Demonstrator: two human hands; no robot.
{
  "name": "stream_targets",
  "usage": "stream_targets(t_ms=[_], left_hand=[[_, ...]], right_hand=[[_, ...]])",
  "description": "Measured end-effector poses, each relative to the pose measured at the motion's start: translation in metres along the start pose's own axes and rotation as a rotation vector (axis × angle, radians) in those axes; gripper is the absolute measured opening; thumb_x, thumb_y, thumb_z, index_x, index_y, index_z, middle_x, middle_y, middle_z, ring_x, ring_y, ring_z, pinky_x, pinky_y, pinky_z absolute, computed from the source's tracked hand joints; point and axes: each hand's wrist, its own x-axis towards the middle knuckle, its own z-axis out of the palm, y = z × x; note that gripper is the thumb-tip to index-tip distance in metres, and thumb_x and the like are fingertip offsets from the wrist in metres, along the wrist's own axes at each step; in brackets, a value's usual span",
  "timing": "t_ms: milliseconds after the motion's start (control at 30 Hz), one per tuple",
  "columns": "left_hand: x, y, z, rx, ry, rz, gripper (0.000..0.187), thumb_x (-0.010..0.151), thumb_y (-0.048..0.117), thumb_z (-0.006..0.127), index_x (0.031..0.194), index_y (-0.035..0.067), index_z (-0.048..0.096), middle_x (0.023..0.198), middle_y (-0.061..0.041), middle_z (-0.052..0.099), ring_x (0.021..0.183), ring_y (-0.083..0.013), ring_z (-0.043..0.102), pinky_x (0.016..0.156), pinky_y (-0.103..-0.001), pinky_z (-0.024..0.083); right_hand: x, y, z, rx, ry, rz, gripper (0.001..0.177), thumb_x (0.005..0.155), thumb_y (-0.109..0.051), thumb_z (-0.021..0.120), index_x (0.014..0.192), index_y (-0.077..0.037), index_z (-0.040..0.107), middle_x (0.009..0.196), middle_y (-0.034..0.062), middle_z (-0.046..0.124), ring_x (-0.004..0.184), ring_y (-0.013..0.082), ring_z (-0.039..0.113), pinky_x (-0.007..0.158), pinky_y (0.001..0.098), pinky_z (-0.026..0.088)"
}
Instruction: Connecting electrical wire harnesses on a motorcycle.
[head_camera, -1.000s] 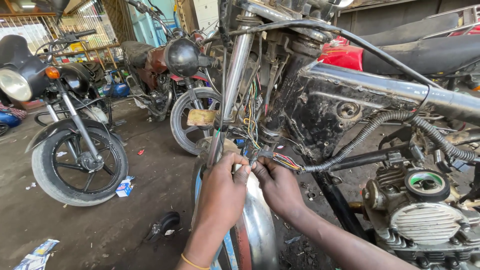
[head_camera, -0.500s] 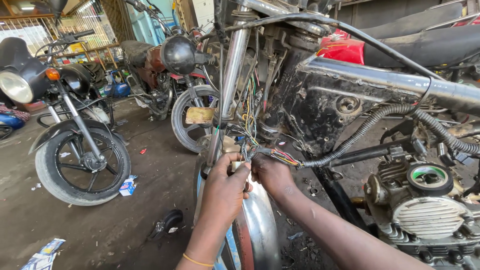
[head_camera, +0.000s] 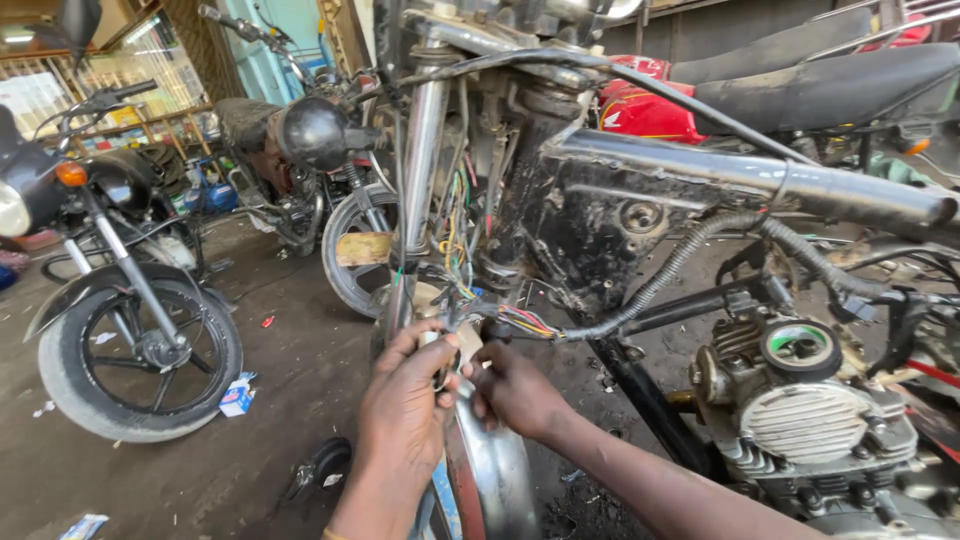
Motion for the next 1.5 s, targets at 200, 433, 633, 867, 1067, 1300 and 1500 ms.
stream_targets(t_ms=[200, 433, 633, 867, 1067, 1300, 1500], left_hand=[[-0.003, 0.007, 0.0, 0.002, 0.036, -0.046, 0.033, 0.086, -0.005, 0.069, 0.112, 0.016, 0.07, 0.094, -0.007, 0.059, 0.057, -0.0145, 0.044, 0.047, -0.023, 0.029], [0.03, -0.025, -0.02, -0.186, -0.231, -0.007, 0.039, 0.078, -0.015, 0.067, 0.107, 0.011, 0.066, 0.083, -0.007, 0.068, 0.057, -0.0137, 0.056, 0.047, -0.023, 0.044], [0.034, -0.02, -0.029, -0.101, -0.31, 0.001, 0.028, 0.085, -0.018, 0.064, 0.099, 0.007, 0.068, 0.091, -0.01, 0.065, 0.07, -0.0164, 0.055, 0.056, -0.025, 0.043], [0.013, -0.004, -0.017, 0.105, -0.159, -0.008, 0.033, 0.084, -0.015, 0.07, 0.093, 0.017, 0.069, 0.097, -0.003, 0.074, 0.067, -0.0113, 0.052, 0.058, -0.022, 0.037], [0.004, 0.006, -0.01, 0.111, -0.102, -0.002, 0.034, 0.077, -0.004, 0.079, 0.105, 0.01, 0.069, 0.084, -0.007, 0.064, 0.068, -0.015, 0.056, 0.061, -0.027, 0.043], [0.012, 0.007, -0.017, 0.052, -0.123, 0.025, 0.019, 0.085, -0.003, 0.077, 0.098, 0.009, 0.07, 0.078, -0.007, 0.068, 0.064, -0.0134, 0.062, 0.057, -0.024, 0.049], [0.009, 0.008, -0.014, -0.016, -0.107, 0.002, 0.013, 0.088, 0.002, 0.075, 0.098, 0.006, 0.067, 0.074, -0.006, 0.059, 0.06, -0.0143, 0.06, 0.054, -0.024, 0.053]], right_hand=[[-0.017, -0.014, -0.024, -0.793, -0.022, -0.27, 0.013, 0.094, -0.025, 0.063, 0.085, -0.017, 0.067, 0.083, 0.0054, 0.074, 0.075, 0.0272, 0.066, 0.065, 0.0411, 0.046], [-0.072, -0.099, -0.004, -0.514, 0.125, -0.53, 0.024, 0.096, -0.019, 0.061, 0.12, -0.018, 0.066, 0.081, 0.0006, 0.08, 0.067, 0.0148, 0.077, 0.063, 0.031, 0.055], [-0.051, -0.089, 0.001, -0.759, 0.242, -0.458, 0.038, 0.092, -0.017, 0.054, 0.13, -0.022, 0.059, 0.066, 0.0124, 0.073, 0.067, 0.0448, 0.066, 0.06, 0.0473, 0.046], [-0.032, -0.07, -0.008, -0.658, 0.284, -0.686, 0.02, 0.092, -0.018, 0.064, 0.109, -0.015, 0.074, 0.091, 0.0018, 0.083, 0.077, 0.0245, 0.079, 0.062, 0.0372, 0.054], [-0.027, -0.058, -0.005, 0.199, 0.141, -0.558, 0.01, 0.096, -0.001, 0.064, 0.094, 0.0, 0.074, 0.059, 0.0059, 0.06, 0.05, 0.0107, 0.056, 0.043, 0.0247, 0.047], [-0.038, -0.052, -0.035, 0.364, -0.253, -0.394, 0.009, 0.1, -0.009, 0.059, 0.102, -0.002, 0.064, 0.053, 0.0083, 0.052, 0.044, 0.0182, 0.053, 0.046, 0.0284, 0.042], [-0.051, -0.066, -0.046, -0.582, -0.284, -0.503, 0.011, 0.096, -0.008, 0.051, 0.099, -0.012, 0.061, 0.059, 0.0055, 0.062, 0.053, 0.0205, 0.057, 0.056, 0.0353, 0.047]])
